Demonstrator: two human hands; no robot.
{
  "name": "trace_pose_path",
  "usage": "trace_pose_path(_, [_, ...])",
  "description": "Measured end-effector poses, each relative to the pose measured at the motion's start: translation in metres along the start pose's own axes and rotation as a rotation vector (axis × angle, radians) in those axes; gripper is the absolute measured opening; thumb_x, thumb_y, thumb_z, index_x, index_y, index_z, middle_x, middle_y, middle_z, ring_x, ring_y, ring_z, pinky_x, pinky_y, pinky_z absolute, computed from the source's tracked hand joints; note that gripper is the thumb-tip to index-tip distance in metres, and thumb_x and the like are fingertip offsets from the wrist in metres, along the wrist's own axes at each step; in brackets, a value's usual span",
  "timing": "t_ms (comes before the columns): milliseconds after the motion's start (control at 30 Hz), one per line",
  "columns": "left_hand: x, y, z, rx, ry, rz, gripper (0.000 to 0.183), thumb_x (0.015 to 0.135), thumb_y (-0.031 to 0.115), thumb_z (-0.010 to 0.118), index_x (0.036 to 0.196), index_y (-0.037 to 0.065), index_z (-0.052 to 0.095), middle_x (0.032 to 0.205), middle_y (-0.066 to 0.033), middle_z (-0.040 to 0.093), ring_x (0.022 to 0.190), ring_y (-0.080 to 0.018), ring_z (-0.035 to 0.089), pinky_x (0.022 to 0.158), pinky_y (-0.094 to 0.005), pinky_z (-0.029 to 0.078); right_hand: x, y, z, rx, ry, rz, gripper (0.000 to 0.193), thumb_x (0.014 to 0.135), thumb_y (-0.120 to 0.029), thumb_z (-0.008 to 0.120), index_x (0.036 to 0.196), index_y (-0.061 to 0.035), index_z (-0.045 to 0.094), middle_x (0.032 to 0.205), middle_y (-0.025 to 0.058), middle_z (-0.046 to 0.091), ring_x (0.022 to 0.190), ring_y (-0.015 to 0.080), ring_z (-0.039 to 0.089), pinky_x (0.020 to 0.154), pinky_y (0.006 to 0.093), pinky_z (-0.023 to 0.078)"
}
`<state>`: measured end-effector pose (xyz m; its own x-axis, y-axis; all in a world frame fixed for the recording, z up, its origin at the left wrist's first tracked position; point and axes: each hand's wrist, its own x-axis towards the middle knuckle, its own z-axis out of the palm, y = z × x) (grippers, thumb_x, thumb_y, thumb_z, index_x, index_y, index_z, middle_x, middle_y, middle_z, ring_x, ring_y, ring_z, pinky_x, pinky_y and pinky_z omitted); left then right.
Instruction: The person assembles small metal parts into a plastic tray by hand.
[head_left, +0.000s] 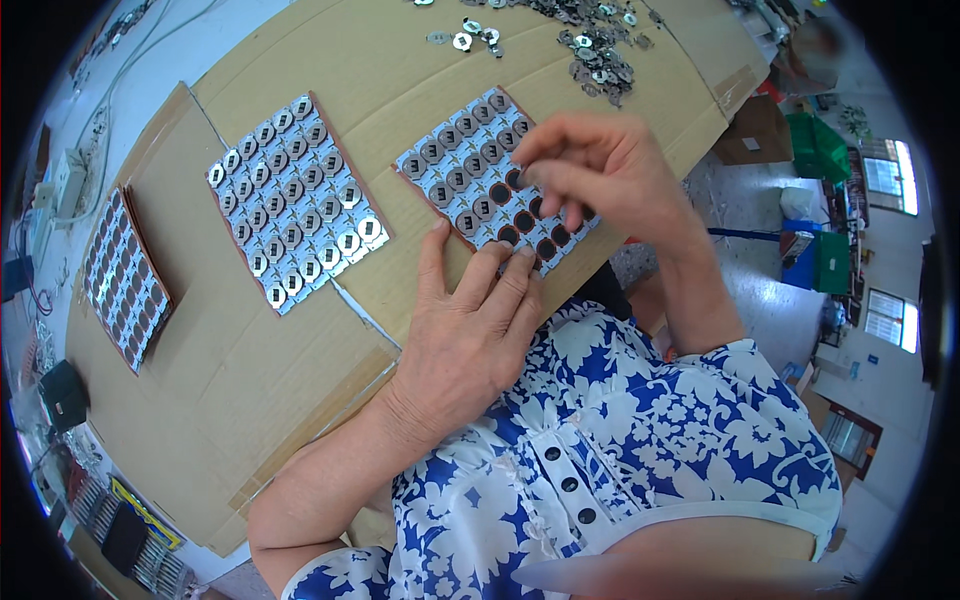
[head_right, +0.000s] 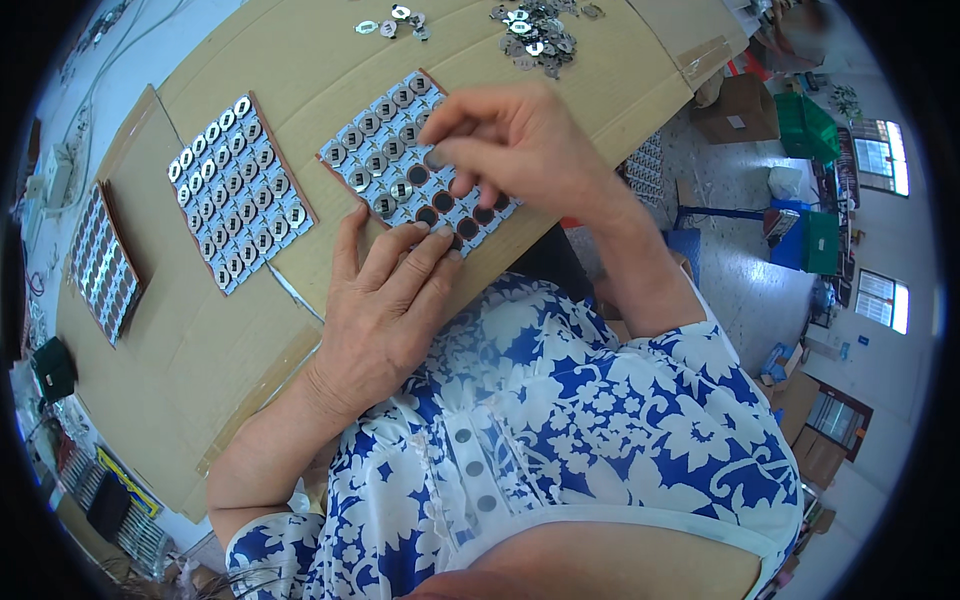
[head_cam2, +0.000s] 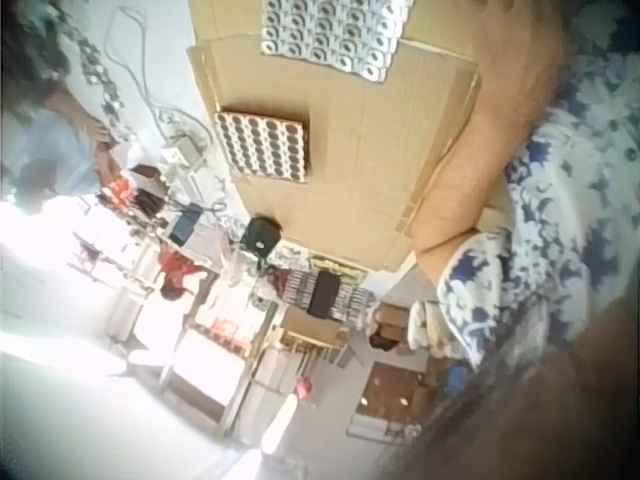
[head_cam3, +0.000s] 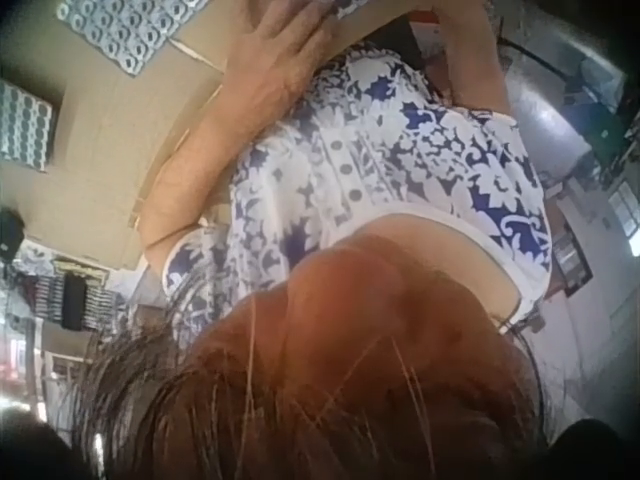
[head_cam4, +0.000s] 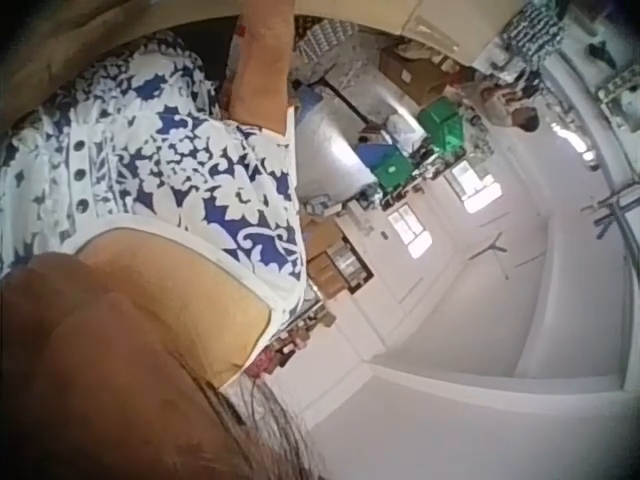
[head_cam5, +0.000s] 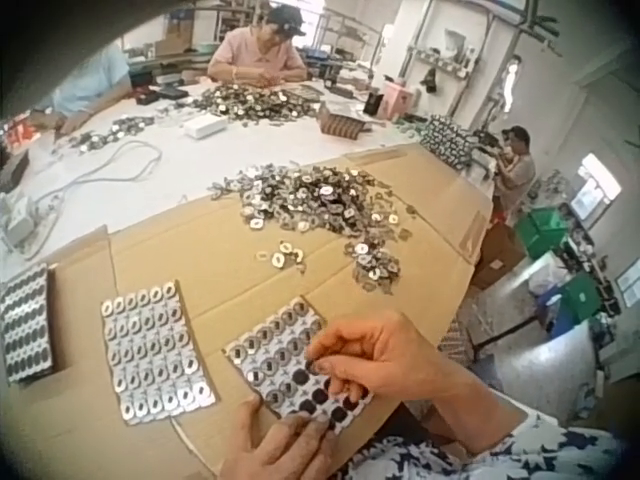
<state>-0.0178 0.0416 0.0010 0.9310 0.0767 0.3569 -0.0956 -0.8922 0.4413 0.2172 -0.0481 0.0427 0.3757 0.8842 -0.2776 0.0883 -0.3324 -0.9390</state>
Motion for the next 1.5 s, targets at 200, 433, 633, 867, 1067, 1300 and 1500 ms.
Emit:
trace_pose_path(200, [0.002,0.000,0.000,-0.006,0.007,0.002,0.039,0.087,0.009,0.073,0.125,0.000,0.078,0.138,-0.0123,0.073,0.132,-0.0294,0.066,0.121,-0.0747,0.043,0.000,0.023,0.020,-0.207,0.057,-0.178,0.010,0.101,0.003,0.076,0.111,0.0034,0.077,0.092,0.0066,0.078,0.077,0.0093,0.075,0.066,0.0262,0.058])
trace_pose_path(433, [0.000,-0.001,0.005,-0.011,0.018,0.015,0.037,0.088,0.013,0.072,0.121,-0.002,0.077,0.135,-0.0149,0.071,0.133,-0.0309,0.064,0.123,-0.0779,0.039,-0.005,0.025,0.028,-0.401,0.137,-0.388,0.011,0.100,0.003,0.078,0.111,0.0014,0.075,0.088,0.0071,0.075,0.076,0.0098,0.071,0.067,0.0278,0.056])
trace_pose_path(633, [0.001,-0.001,0.006,-0.032,0.033,0.023,0.036,0.089,0.016,0.069,0.118,-0.003,0.076,0.133,-0.0176,0.069,0.133,-0.0328,0.062,0.124,-0.0808,0.036,-0.009,0.038,0.033,-0.369,0.235,-0.365,0.011,0.099,0.002,0.079,0.110,-0.0007,0.075,0.088,0.0077,0.074,0.072,0.0121,0.069,0.063,0.0313,0.054])
trace_pose_path(867, [0.002,-0.001,0.007,-0.037,0.040,0.019,0.035,0.089,0.016,0.069,0.117,-0.003,0.076,0.132,-0.0171,0.069,0.133,-0.0324,0.063,0.123,-0.0805,0.036,-0.006,0.032,0.033,-0.453,0.250,-0.370,0.011,0.098,0.002,0.079,0.107,-0.0008,0.074,0.090,0.0092,0.073,0.073,0.0180,0.071,0.064,0.0333,0.055])
trace_pose_path(1067, [0.002,0.000,0.003,-0.041,0.030,0.002,0.035,0.088,0.016,0.069,0.118,-0.002,0.076,0.134,-0.0171,0.070,0.134,-0.0322,0.063,0.124,-0.0800,0.036,-0.003,0.033,0.028,-0.580,0.183,-0.539,0.011,0.094,0.000,0.080,0.104,-0.0016,0.075,0.092,0.0123,0.069,0.080,0.0310,0.072,0.069,0.0399,0.055])
trace_pose_path(1300, [-0.002,0.000,0.002,-0.010,0.020,-0.027,0.039,0.087,0.012,0.071,0.124,0.001,0.077,0.138,-0.0120,0.072,0.132,-0.0300,0.066,0.123,-0.0742,0.041,0.064,0.011,0.005,-0.688,0.361,-0.606,0.009,0.100,-0.008,0.077,0.106,-0.0009,0.076,0.093,0.0114,0.075,0.087,0.0228,0.074,0.076,0.0364,0.057])
trace_pose_path(1500, [0.000,0.000,0.001,-0.029,0.043,-0.003,0.039,0.087,0.010,0.072,0.124,0.000,0.077,0.136,-0.0133,0.073,0.130,-0.0310,0.067,0.122,-0.0744,0.042,0.138,-0.006,-0.015,-0.859,0.289,-0.788,0.017,0.099,-0.015,0.077,0.106,0.0000,0.079,0.106,0.0166,0.074,0.105,0.0365,0.073,0.092,0.0483,0.058])
